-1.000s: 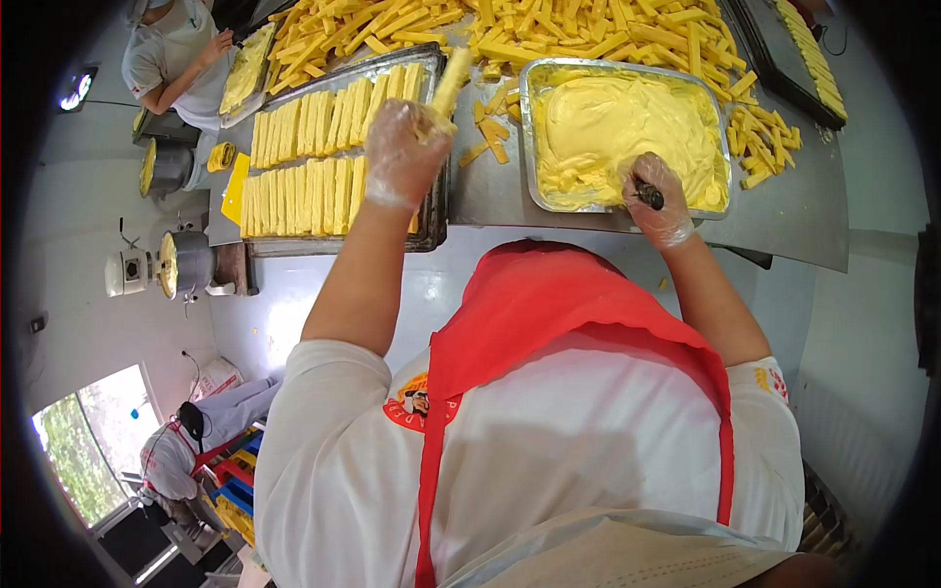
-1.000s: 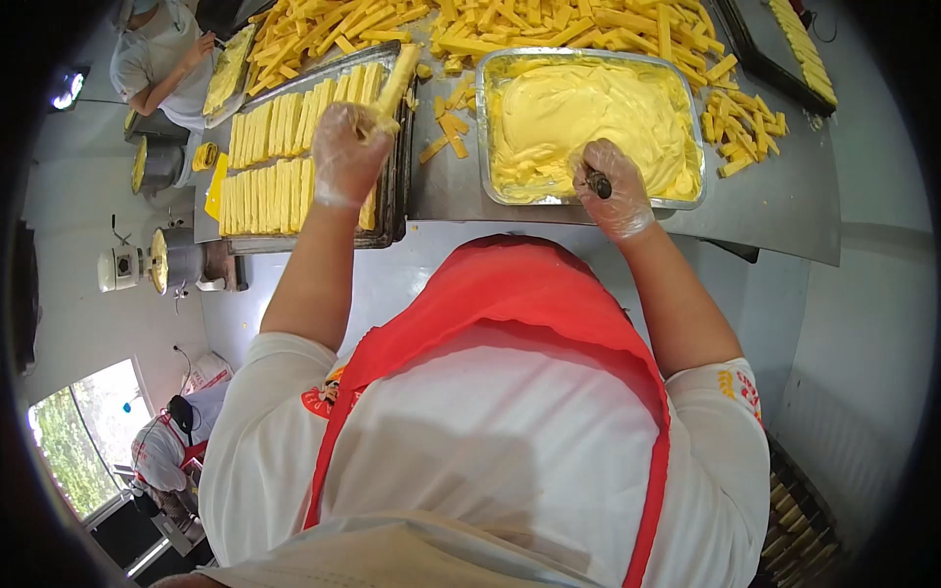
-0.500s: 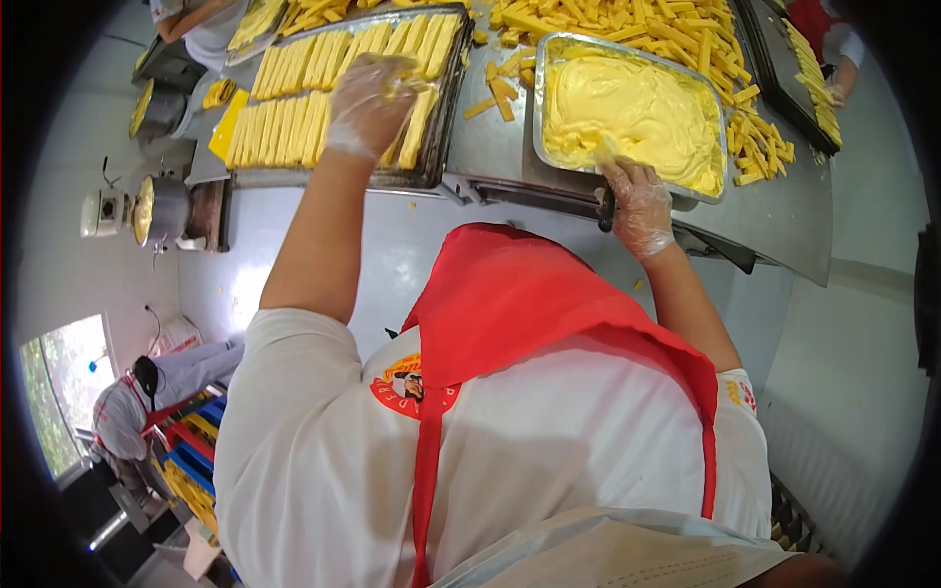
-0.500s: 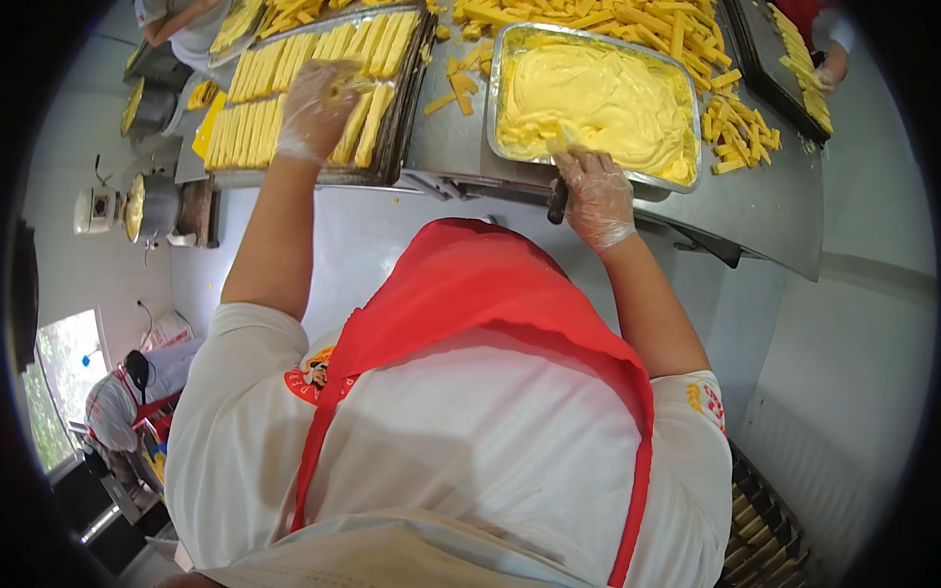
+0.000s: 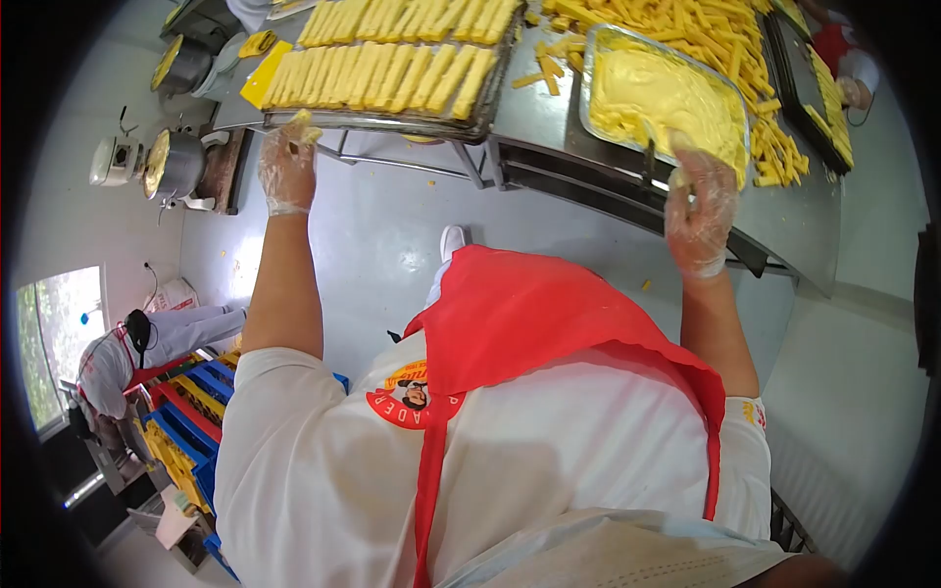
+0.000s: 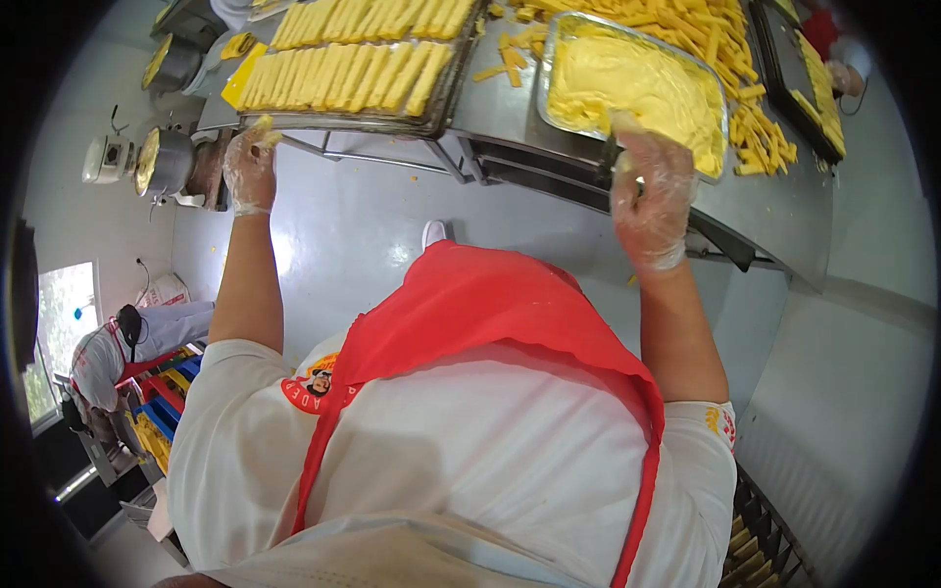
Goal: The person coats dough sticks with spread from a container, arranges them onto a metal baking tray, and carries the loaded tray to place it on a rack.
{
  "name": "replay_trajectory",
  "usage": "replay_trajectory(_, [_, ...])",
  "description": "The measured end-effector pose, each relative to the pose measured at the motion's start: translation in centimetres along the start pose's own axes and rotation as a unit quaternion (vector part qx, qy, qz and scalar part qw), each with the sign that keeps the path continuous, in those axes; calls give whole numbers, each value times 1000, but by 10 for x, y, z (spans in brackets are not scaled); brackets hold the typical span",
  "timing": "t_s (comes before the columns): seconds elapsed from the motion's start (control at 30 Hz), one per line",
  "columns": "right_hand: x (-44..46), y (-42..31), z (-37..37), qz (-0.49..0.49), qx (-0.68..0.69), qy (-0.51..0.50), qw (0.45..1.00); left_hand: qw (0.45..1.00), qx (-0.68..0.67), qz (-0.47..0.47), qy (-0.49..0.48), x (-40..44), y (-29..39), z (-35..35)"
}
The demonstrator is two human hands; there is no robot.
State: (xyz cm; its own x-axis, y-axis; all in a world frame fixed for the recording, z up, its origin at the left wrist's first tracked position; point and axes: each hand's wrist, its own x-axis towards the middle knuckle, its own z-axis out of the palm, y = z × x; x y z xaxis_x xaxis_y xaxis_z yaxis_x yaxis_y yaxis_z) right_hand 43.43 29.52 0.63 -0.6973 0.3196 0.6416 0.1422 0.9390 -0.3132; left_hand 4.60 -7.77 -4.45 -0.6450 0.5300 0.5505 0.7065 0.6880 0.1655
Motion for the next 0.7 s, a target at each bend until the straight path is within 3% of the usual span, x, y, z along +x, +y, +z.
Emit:
replay_trajectory(0.03, [7,-18,11,-5,2,1,1000,1000,2,-3,3,5,-17,1])
replay_trajectory(0.1, [21,-52,36,-24,62,-63,996,960,-226,-125,105,17,-60,9])
replay_trajectory(0.17, [33,-69,77,-25,96,-82,992,954,-237,-129,132,26,-145,24])
replay_trajectory(0.23, [40,-78,124,-16,123,-99,987,942,-238,-195,132,42,-205,34])
replay_trajectory(0.3, [43,-79,166,5,63,-105,992,958,-191,-193,94,61,-242,37])
replay_trajectory(0.37, [47,-81,194,41,31,-129,990,978,-187,-91,14,73,-310,74])
replay_trajectory(0.4, [48,-83,203,71,16,-146,987,884,-381,-269,-13,83,-282,65])
replay_trajectory(0.6, [57,-97,226,188,-48,-172,966,866,-442,-206,-107,124,-330,123])
replay_trajectory(0.67, [61,-104,227,207,-64,-162,963,813,-464,-325,-135,139,-316,126])
replay_trajectory(0.7, [62,-108,227,211,-72,-170,960,810,-469,-322,-140,144,-309,127])
